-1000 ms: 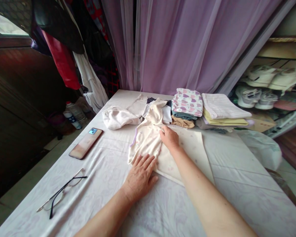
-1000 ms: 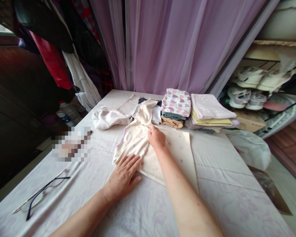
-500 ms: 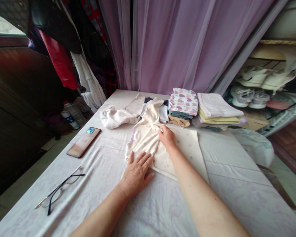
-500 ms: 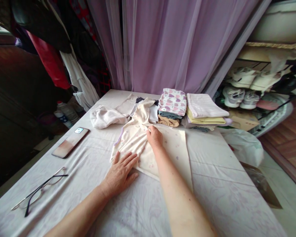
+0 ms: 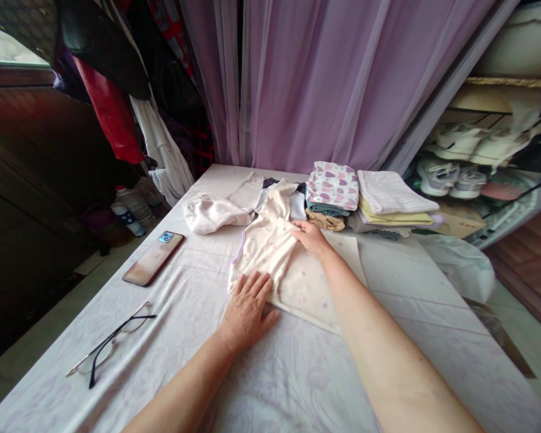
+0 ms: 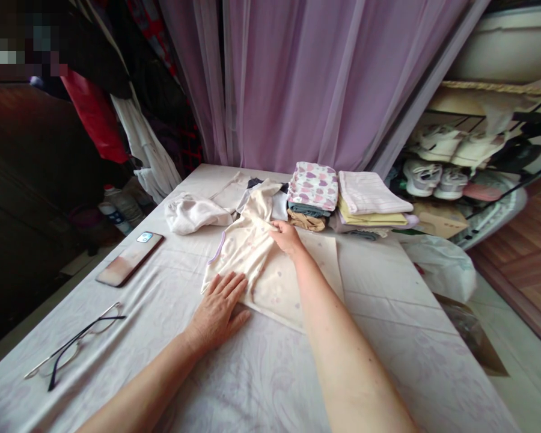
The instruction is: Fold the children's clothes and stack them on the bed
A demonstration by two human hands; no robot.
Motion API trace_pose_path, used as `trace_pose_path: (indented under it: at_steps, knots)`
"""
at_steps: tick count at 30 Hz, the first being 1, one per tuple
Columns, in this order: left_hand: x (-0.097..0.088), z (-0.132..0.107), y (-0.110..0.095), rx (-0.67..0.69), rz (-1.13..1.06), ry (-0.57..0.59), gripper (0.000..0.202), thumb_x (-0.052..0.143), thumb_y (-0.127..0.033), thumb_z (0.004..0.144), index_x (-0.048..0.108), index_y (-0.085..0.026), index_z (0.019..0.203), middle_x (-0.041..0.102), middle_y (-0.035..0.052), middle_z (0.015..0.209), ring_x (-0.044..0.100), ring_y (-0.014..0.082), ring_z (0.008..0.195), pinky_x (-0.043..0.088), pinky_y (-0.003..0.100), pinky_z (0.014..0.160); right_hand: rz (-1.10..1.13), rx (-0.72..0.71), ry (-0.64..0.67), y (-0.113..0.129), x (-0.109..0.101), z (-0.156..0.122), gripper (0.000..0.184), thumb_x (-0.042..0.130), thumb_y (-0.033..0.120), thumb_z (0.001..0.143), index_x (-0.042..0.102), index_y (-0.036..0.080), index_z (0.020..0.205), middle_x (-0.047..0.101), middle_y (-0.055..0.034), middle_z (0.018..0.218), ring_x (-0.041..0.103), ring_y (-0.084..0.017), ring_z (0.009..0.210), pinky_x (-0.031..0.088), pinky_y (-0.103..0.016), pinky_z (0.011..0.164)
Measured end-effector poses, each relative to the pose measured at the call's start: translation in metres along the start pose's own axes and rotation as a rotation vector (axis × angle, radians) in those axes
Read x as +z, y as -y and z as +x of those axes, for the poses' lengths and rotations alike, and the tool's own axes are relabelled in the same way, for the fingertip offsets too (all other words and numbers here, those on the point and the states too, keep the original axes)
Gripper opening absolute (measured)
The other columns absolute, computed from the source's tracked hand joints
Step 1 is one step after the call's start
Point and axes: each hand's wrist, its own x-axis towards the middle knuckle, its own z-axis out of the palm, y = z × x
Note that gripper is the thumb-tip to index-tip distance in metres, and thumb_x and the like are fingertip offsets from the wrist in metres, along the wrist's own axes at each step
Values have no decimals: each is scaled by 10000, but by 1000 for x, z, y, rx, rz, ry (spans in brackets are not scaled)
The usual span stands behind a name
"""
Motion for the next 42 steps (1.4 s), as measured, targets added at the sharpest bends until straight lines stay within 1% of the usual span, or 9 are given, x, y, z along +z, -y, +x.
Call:
trace_pose_path:
  at_steps: [5, 10, 15, 17, 22, 26, 29, 33, 42]
  knots:
    - [-2, 1, -1, -1, -7, -23, 634, 584, -466, 876, 442, -195, 1431, 468, 104, 1492, 348, 304, 1418, 217, 535, 1184, 139, 10, 115, 8, -30, -8, 198, 633, 244, 589, 689, 165, 762, 650, 31, 682, 567, -130, 679, 465, -265, 707]
    - [-5, 0, 0, 22, -25, -51, 569, 606, -408, 864, 502, -193, 1380, 511, 108, 1453, 393, 303, 1380, 243, 525, 1173, 77, -24, 188, -9, -51, -27, 173, 712, 289, 585, 655, 180, 707, 665, 14, 716, 607, -163, 738, 489, -330, 787]
    - [-11, -1, -1, 3, -68, -99, 397, 572, -360, 897, 581, -246, 1278, 617, 82, 1330, 505, 275, 1278, 155, 575, 1182, -130, -128, 126, -33, -56, -46, 52, 642, 177, 615, 646, 193, 665, 721, -63, 992, 648, -219, 939, 492, -389, 888]
    - [-15, -1, 0, -14, -90, -122, 270, 539, -336, 923, 636, -260, 1163, 682, 55, 1211, 578, 251, 1177, 144, 588, 1174, -273, -206, 40, -40, -55, -53, 109, 604, 118, 619, 656, 203, 665, 709, -70, 1078, 631, -231, 1033, 465, -418, 958]
    - [-21, -1, 10, -76, -57, -268, 191, 478, -273, 945, 657, -229, 899, 696, 51, 945, 630, 209, 912, 427, 454, 996, -442, -232, -117, -53, -48, -71, 317, 546, 111, 724, 714, 228, 967, 704, -67, 1130, 618, -221, 1114, 459, -413, 1009]
    - [-17, -1, 24, -185, -15, -384, 231, 529, -262, 898, 617, -210, 1105, 657, 107, 1110, 596, 261, 1035, 478, 423, 911, -483, -303, -140, -58, -42, -88, 443, 542, 142, 763, 666, 232, 1179, 671, -76, 1230, 596, -222, 1167, 443, -417, 1047]
    - [-14, 1, 31, -226, -4, -322, 317, 547, -266, 879, 597, -215, 1188, 662, 108, 1176, 593, 282, 1078, 448, 469, 964, -516, -333, -116, -60, -43, -97, 390, 537, 151, 774, 704, 236, 1116, 665, -82, 1245, 600, -229, 1165, 452, -424, 1038]
    - [-16, 3, 33, -207, -64, -213, 181, 512, -260, 891, 669, -250, 981, 728, 51, 1008, 634, 249, 997, 429, 473, 984, -526, -307, -110, -58, -49, -101, 272, 532, 164, 765, 740, 230, 928, 700, -85, 1172, 629, -235, 1114, 467, -429, 1019]
    - [-19, 2, 32, -231, -164, -200, 237, 455, -116, 781, 640, -238, 865, 731, 42, 1017, 630, 236, 1020, 387, 500, 1043, -504, -272, -47, -55, -56, -117, 283, 471, 78, 705, 699, 246, 705, 723, -40, 1120, 632, -223, 1116, 470, -416, 1004]
